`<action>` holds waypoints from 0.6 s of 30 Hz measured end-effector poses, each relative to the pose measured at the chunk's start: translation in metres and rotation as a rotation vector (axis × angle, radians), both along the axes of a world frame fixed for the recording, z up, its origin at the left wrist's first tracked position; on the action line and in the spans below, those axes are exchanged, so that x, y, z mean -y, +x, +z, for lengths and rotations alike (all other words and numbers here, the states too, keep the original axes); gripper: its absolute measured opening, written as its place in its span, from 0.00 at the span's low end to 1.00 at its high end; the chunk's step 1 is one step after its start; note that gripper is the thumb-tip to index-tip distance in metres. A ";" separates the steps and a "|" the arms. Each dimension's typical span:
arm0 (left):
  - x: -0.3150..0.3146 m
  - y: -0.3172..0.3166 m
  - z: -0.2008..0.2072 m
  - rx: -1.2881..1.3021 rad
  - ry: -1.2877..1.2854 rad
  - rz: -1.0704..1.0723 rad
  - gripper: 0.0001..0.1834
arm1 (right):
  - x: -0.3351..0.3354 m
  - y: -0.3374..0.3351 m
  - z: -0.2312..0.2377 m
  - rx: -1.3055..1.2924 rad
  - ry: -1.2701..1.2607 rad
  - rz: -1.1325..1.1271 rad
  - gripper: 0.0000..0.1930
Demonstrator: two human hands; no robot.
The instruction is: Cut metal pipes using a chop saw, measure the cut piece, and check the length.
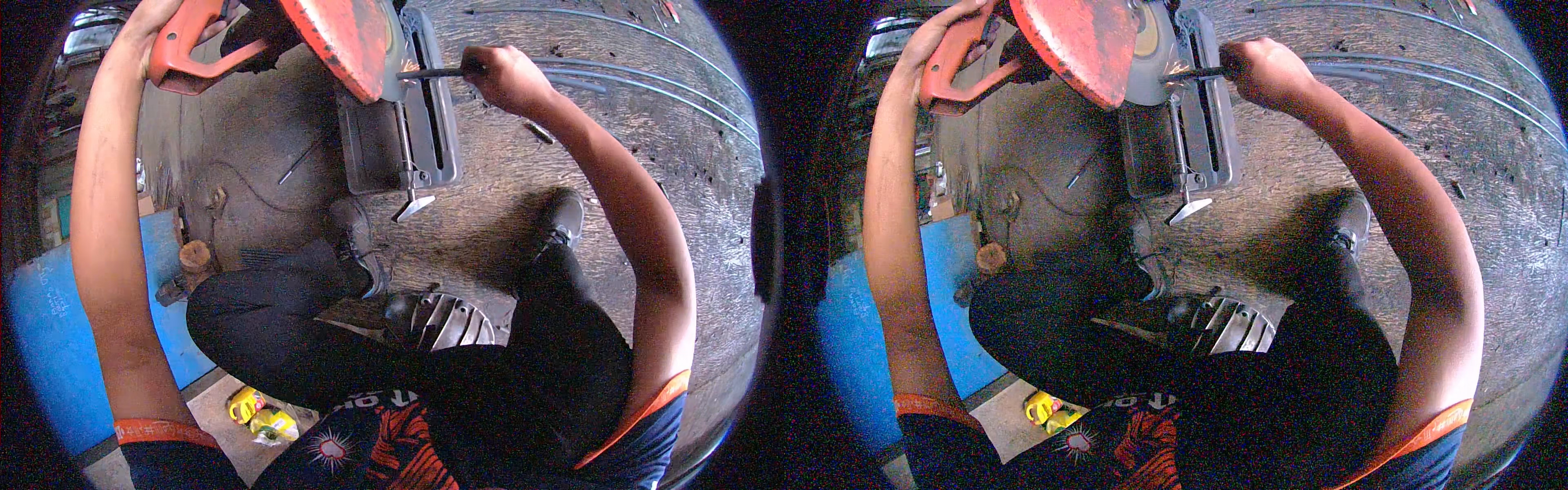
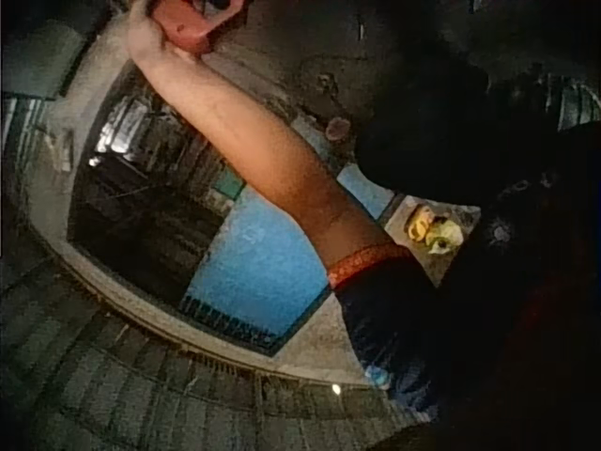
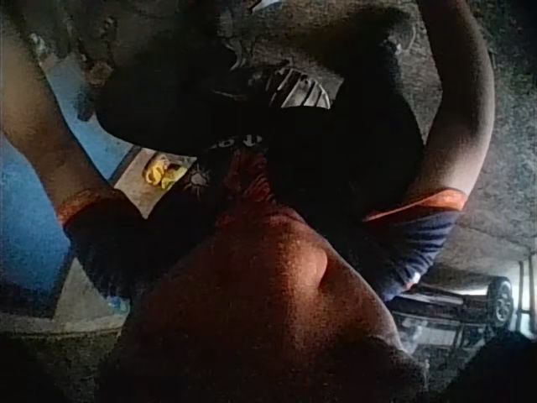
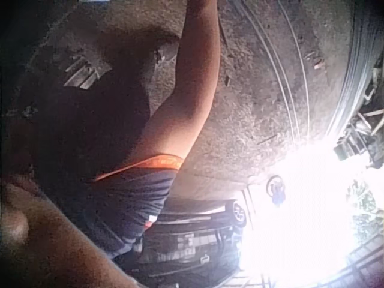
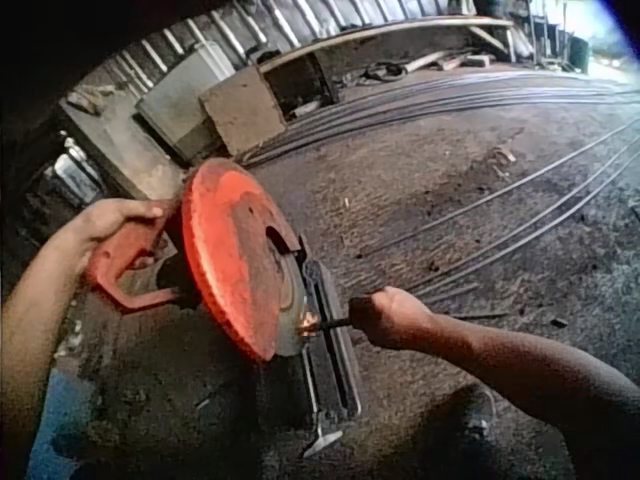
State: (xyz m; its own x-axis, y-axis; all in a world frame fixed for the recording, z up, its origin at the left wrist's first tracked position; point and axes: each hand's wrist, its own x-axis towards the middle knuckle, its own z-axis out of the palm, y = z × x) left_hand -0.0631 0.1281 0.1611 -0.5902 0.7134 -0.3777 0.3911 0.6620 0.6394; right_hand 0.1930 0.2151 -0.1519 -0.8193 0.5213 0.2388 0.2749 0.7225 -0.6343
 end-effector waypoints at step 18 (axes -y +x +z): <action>-0.003 -0.004 -0.002 -0.077 -0.009 0.062 0.16 | -0.005 0.003 0.006 -0.041 0.062 0.049 0.08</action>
State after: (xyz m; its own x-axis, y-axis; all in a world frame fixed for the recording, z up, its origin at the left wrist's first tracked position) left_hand -0.0671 0.1311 0.1589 -0.6605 0.6716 -0.3357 0.3972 0.6920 0.6028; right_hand 0.1965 0.2204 -0.1456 -0.8326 0.4636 0.3030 0.2128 0.7729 -0.5977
